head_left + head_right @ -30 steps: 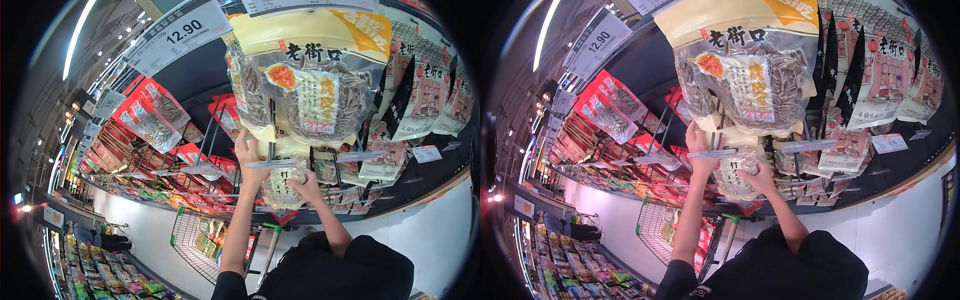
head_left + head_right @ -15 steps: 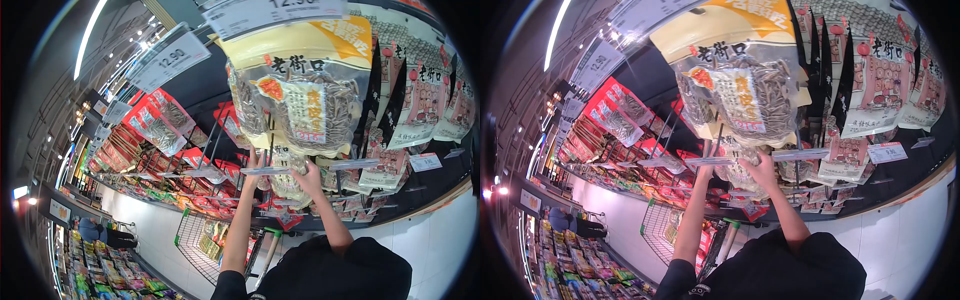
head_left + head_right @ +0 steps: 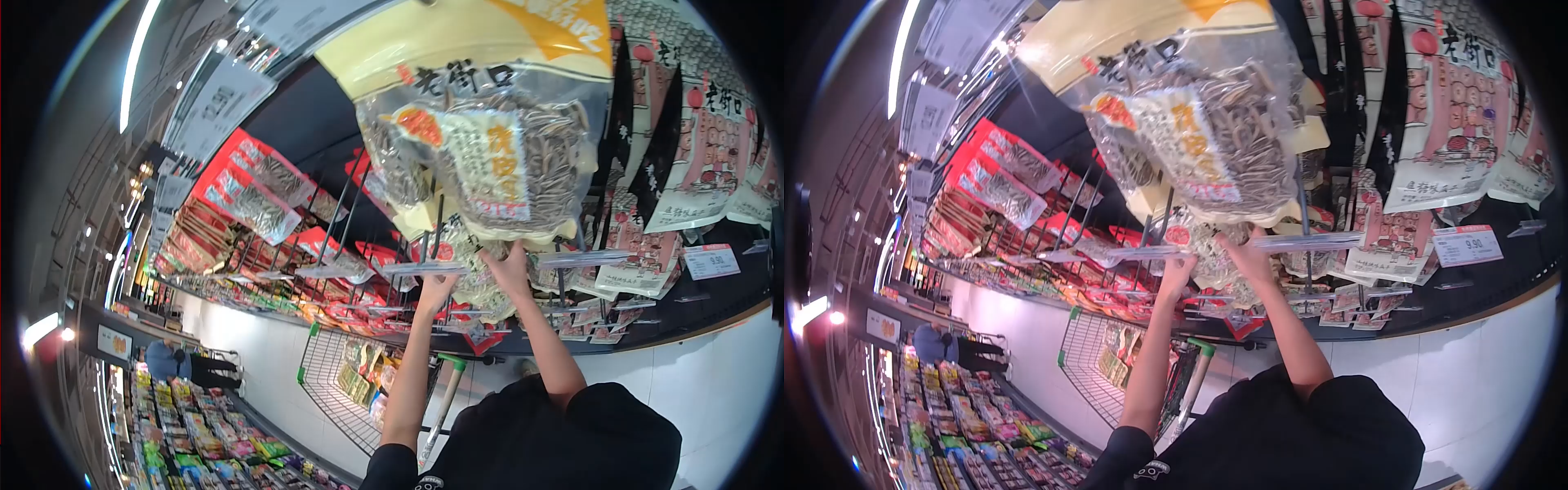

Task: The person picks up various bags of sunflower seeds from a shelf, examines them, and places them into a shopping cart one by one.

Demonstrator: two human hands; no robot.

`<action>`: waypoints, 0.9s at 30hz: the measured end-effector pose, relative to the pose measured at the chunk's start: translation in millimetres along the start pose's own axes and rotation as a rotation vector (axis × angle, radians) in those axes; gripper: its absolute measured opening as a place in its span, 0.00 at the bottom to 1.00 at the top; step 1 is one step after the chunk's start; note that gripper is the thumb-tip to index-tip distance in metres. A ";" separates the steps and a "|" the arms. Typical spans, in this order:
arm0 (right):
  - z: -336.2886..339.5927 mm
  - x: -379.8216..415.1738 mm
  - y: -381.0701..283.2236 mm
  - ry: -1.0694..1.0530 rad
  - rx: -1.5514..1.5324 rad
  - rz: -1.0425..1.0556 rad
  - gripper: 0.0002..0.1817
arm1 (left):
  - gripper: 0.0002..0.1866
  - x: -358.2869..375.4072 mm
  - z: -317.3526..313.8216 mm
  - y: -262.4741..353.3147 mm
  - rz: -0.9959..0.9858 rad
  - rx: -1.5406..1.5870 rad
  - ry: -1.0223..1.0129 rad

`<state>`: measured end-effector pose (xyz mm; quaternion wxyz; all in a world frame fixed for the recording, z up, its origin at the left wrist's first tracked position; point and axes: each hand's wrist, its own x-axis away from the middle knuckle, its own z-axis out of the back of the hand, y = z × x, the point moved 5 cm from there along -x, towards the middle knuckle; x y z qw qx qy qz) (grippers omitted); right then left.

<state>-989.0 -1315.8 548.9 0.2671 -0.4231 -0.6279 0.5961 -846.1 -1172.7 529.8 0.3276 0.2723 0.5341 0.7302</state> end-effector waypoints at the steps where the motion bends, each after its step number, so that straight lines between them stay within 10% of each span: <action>1: 0.3 -2.9 1.0 0.032 0.036 0.039 0.40 | 0.18 -3.4 -0.9 -8.6 0.030 0.082 -0.018; 3: 0.0 -5.7 7.4 0.116 0.094 0.117 0.43 | 0.08 -2.1 -3.3 -7.5 -0.109 0.260 0.114; 8: 0.9 -33.2 17.9 -0.103 0.019 -0.153 0.36 | 0.19 -5.7 -4.3 -5.8 -0.116 0.216 0.086; 17: -1.2 3.4 10.7 0.088 0.145 -0.006 0.33 | 0.31 1.8 -6.7 -31.1 -0.232 0.268 0.040; 27: 5.0 51.8 3.5 0.231 0.198 0.275 0.36 | 0.13 84.3 63.8 -61.0 -0.213 0.368 0.126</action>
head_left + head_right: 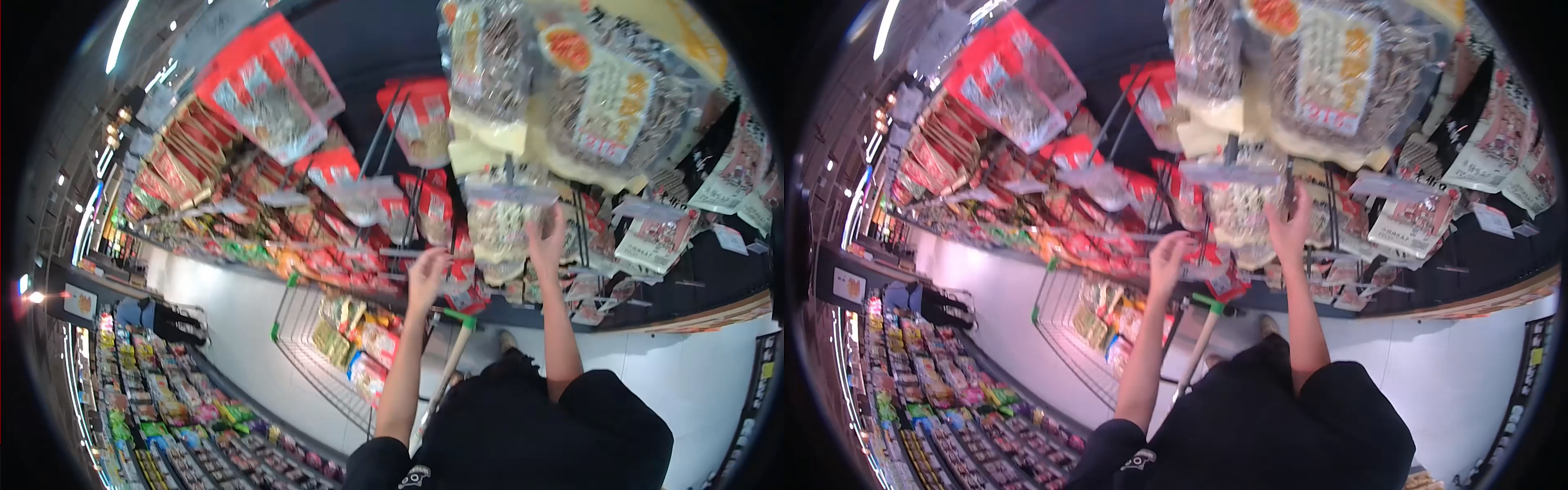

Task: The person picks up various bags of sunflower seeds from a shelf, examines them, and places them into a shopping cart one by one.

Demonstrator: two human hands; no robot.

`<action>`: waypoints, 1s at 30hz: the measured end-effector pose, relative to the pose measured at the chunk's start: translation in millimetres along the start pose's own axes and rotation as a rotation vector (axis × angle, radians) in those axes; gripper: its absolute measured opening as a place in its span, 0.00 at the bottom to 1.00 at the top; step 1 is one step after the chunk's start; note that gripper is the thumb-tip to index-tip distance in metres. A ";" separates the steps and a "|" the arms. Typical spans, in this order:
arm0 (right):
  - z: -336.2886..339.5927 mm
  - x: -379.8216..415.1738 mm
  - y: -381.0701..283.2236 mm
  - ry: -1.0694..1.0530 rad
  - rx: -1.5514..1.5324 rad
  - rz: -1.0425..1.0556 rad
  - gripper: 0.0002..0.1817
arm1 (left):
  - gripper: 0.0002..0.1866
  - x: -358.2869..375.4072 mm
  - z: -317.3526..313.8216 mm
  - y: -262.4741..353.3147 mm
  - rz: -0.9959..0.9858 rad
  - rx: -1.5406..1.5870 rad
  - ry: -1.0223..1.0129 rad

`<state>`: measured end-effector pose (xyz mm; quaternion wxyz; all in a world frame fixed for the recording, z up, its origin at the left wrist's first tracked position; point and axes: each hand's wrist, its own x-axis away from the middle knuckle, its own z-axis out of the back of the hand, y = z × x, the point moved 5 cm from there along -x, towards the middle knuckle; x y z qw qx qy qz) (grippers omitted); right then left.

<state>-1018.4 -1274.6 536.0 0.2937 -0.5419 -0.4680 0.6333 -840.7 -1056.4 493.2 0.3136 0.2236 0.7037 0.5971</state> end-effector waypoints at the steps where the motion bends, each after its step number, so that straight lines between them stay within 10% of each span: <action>1: 6.7 7.4 -14.5 0.051 0.156 0.103 0.37 | 0.12 15.4 19.2 5.1 0.010 -0.034 0.085; 6: -6.6 70.4 -78.9 0.071 -0.037 0.398 0.23 | 0.11 110.2 158.7 -14.9 0.087 -0.162 0.469; 11: -109.8 192.0 -65.9 -0.820 -0.117 -0.146 0.14 | 0.15 259.0 296.4 -134.3 0.495 -0.424 0.656; 14: -142.7 307.5 -9.4 -1.330 0.132 0.248 0.20 | 0.19 409.8 326.2 -247.9 0.579 -0.955 0.522; 17: -148.0 345.3 -2.9 -1.821 0.377 0.008 0.24 | 0.17 476.8 307.9 -279.0 0.869 -0.946 0.554; 27: -189.1 366.6 -28.5 -1.512 0.357 0.529 0.22 | 0.15 402.4 290.4 -219.1 1.030 -0.989 0.466; 30: -216.4 393.6 -2.8 -1.727 0.473 0.679 0.35 | 0.14 390.6 301.7 -220.9 0.962 -1.034 0.480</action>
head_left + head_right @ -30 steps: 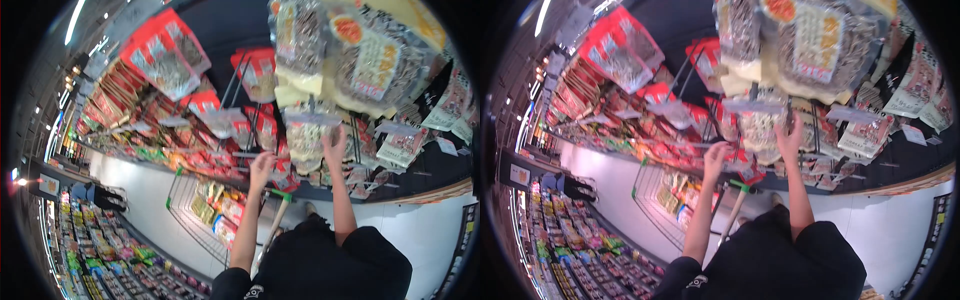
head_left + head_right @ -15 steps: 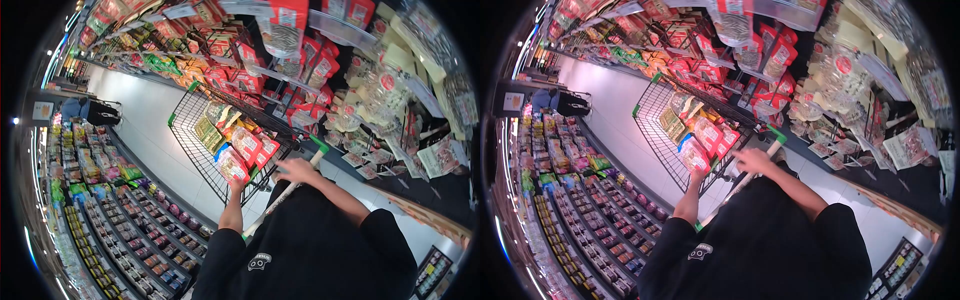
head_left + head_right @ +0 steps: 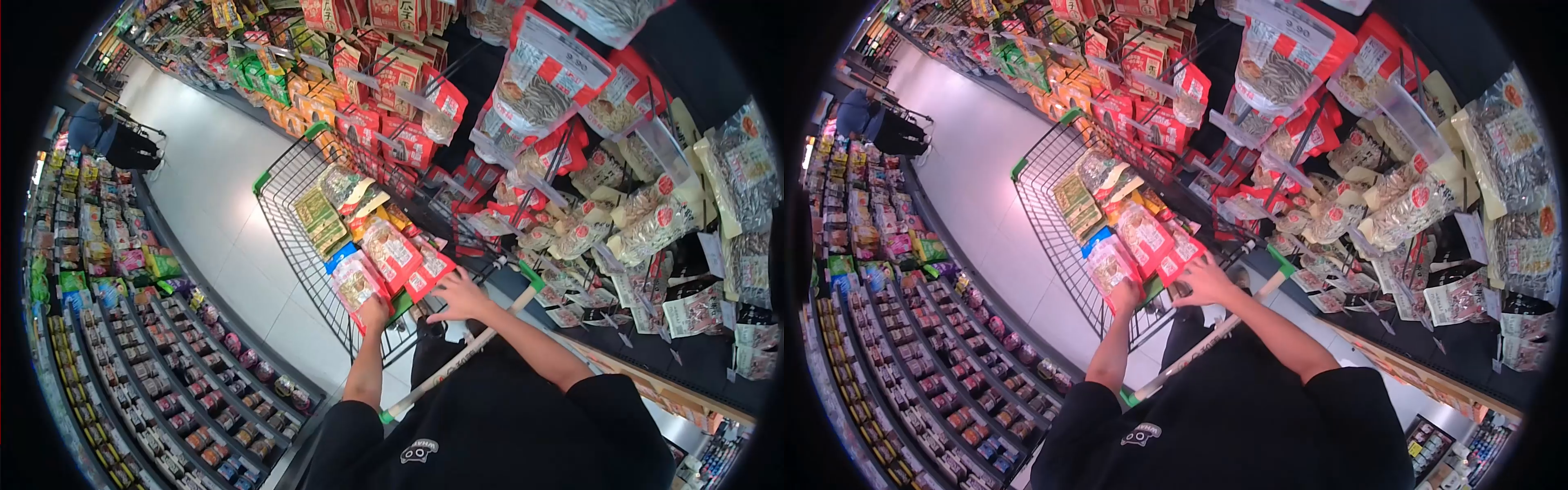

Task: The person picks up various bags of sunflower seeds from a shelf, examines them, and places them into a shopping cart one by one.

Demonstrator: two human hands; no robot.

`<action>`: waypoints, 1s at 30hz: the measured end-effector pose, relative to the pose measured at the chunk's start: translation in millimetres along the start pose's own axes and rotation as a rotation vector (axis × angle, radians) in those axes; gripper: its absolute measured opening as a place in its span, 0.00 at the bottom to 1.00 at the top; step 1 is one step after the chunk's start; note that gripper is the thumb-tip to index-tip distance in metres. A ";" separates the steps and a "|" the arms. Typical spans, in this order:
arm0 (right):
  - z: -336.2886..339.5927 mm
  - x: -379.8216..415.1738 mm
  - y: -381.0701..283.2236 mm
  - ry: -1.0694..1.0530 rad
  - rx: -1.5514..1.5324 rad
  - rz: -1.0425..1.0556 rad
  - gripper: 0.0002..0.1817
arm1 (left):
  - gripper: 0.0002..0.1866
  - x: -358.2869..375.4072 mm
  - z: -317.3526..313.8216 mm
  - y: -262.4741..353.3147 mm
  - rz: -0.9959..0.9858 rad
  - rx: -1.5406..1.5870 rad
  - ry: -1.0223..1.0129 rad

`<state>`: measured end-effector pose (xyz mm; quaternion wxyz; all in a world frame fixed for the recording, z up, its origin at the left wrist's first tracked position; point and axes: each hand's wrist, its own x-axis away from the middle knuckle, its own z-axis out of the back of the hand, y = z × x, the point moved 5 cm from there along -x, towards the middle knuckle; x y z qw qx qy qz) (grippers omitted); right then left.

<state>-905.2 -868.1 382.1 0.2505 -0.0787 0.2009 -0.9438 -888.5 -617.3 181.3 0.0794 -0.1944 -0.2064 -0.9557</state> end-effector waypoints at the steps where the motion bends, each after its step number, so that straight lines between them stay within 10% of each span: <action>1: -17.0 -9.8 7.1 -0.202 -0.021 -0.057 0.39 | 0.14 -7.6 1.5 1.2 -0.022 0.021 0.025; 4: -37.7 -23.4 7.2 -0.491 -0.128 -0.112 0.38 | 0.14 -40.9 -2.0 0.9 -0.080 0.071 0.087; 12: -17.5 -33.2 3.8 -0.441 -0.083 -0.145 0.36 | 0.15 -168.5 10.8 8.3 -0.012 0.343 0.221; 20: -16.5 -39.5 5.1 -0.607 -0.151 -0.271 0.37 | 0.28 -309.4 -38.6 -35.5 0.521 0.975 0.153; 30: -9.8 -37.5 8.8 -0.282 -0.095 -0.244 0.31 | 0.20 -366.1 -86.2 -30.3 0.512 1.538 0.003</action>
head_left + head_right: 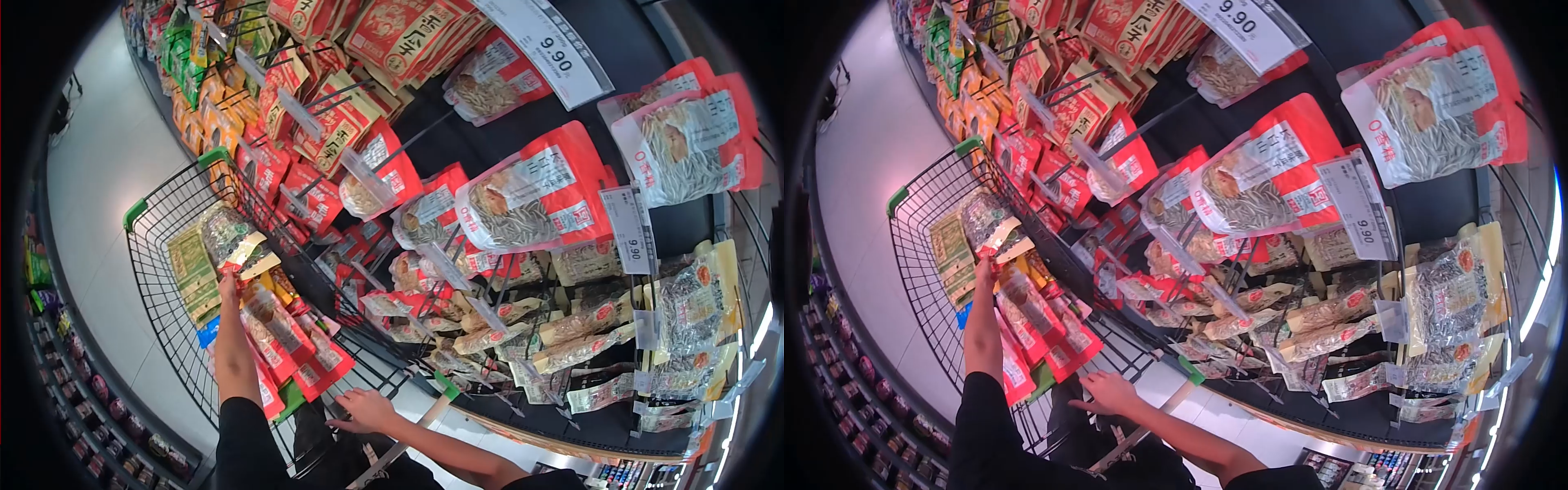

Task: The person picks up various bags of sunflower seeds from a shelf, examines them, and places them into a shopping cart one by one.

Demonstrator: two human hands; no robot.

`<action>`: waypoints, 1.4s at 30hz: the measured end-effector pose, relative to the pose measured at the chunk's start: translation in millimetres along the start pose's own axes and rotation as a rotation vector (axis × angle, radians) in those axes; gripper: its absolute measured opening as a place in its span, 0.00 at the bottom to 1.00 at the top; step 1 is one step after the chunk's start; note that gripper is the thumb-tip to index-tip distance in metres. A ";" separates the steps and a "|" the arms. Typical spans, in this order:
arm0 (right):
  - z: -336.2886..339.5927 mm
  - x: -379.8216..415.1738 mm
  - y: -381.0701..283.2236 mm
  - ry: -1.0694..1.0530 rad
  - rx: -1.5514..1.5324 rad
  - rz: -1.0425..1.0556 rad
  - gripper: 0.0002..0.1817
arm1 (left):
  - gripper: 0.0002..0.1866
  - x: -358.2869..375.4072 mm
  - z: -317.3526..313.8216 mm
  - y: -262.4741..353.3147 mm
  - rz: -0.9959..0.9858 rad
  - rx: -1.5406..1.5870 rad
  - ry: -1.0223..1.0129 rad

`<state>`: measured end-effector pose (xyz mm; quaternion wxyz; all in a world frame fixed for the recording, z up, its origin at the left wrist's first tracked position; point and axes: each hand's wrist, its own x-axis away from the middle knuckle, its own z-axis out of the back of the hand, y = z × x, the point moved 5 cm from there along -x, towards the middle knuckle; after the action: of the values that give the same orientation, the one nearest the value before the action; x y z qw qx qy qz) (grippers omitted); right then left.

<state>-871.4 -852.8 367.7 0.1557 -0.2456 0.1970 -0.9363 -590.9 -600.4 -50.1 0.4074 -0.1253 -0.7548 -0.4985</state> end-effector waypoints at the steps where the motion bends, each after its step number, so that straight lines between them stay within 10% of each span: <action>1: -1.3 1.1 0.2 -0.004 -0.009 -0.007 0.31 | 0.19 -5.7 1.9 1.8 0.012 -0.126 -0.011; 5: -1.6 5.2 1.0 0.022 0.007 -0.011 0.31 | 0.20 32.4 -19.9 57.7 -0.515 -0.594 0.278; 12: 7.0 16.9 -3.6 -0.056 -0.042 -0.049 0.35 | 0.18 142.0 -77.4 191.4 -0.947 -0.894 0.181; 24: 10.5 37.9 -1.4 0.244 -0.095 0.017 0.35 | 0.13 432.9 -91.5 266.9 -1.104 -1.542 -0.608; 28: 26.1 53.7 15.1 0.803 -0.399 0.143 0.32 | 0.12 551.3 -113.9 271.5 -1.156 -1.819 -0.766; 32: 53.1 59.0 20.3 0.829 -0.492 0.165 0.50 | 0.13 616.3 -127.0 241.6 -1.181 -2.164 -0.881; 42: 32.3 64.1 30.1 0.346 -0.414 0.349 0.39 | 0.13 689.7 -163.0 146.1 -1.282 -2.584 -1.279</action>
<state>-902.0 -913.4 405.7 0.2247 -0.0718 0.4461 -0.8633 -863.0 -820.5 583.2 0.6139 0.2282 -0.1976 0.7294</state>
